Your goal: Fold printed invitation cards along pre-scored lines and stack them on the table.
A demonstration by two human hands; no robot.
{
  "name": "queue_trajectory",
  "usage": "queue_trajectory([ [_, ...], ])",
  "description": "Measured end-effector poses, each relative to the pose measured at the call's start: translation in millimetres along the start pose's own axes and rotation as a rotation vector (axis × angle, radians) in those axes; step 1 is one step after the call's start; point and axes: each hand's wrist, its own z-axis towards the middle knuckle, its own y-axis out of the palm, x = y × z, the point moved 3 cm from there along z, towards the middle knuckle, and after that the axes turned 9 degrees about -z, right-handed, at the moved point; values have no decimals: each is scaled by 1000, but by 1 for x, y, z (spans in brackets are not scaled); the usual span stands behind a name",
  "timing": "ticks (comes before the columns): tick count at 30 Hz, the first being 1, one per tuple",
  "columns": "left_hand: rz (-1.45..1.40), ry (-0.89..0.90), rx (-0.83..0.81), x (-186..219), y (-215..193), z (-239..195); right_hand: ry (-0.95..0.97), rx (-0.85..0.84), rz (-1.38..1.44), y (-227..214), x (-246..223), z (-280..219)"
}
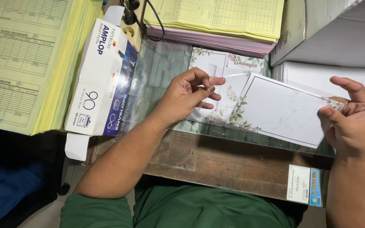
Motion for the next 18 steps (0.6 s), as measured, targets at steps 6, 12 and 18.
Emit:
queue_trajectory([
  [6,154,50,30,-2,-1,0,44,-11,-27,3,1,-2],
  [12,314,66,-140,-10,1,0,109,22,-68,6,0,-5],
  [18,297,69,-240,-10,2,-1,82,39,-79,9,1,-5],
])
